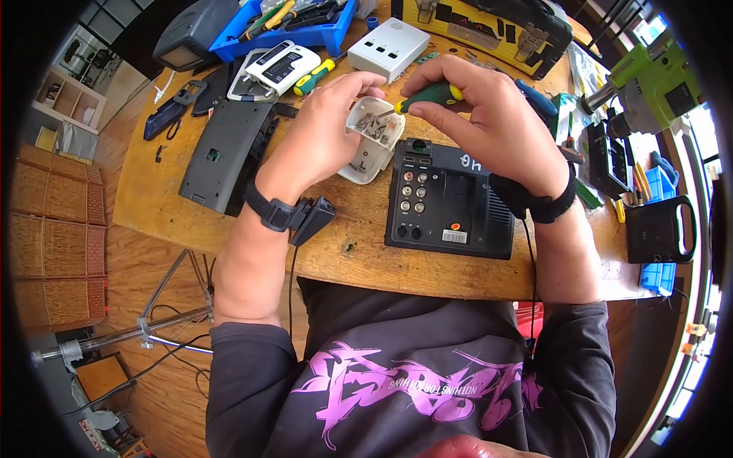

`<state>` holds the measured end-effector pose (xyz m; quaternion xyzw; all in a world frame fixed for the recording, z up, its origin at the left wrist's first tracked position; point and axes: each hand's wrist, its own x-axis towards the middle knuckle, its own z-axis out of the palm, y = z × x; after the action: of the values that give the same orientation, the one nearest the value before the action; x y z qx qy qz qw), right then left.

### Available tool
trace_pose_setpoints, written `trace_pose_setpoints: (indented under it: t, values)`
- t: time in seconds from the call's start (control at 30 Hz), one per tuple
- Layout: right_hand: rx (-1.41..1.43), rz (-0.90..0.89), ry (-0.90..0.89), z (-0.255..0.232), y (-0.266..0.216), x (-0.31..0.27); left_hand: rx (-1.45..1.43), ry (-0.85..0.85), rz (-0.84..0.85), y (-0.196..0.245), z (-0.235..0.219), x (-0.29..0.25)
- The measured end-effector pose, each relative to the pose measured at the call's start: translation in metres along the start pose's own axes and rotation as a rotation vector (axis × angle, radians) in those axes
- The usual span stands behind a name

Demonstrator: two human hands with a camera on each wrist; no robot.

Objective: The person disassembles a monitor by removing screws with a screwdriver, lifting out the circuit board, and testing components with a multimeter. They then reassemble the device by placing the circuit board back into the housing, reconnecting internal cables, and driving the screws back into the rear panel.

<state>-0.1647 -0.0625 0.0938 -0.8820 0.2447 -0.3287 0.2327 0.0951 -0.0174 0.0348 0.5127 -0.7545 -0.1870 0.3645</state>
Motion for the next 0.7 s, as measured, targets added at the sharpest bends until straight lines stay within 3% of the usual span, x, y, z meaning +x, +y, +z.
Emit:
trace_pose_setpoints:
  t: [0.7]
  values:
    - [0.086,0.112,-0.027,0.0001,-0.0059,0.0022,-0.016,0.027,0.032,-0.0048,0.0013,0.0005]
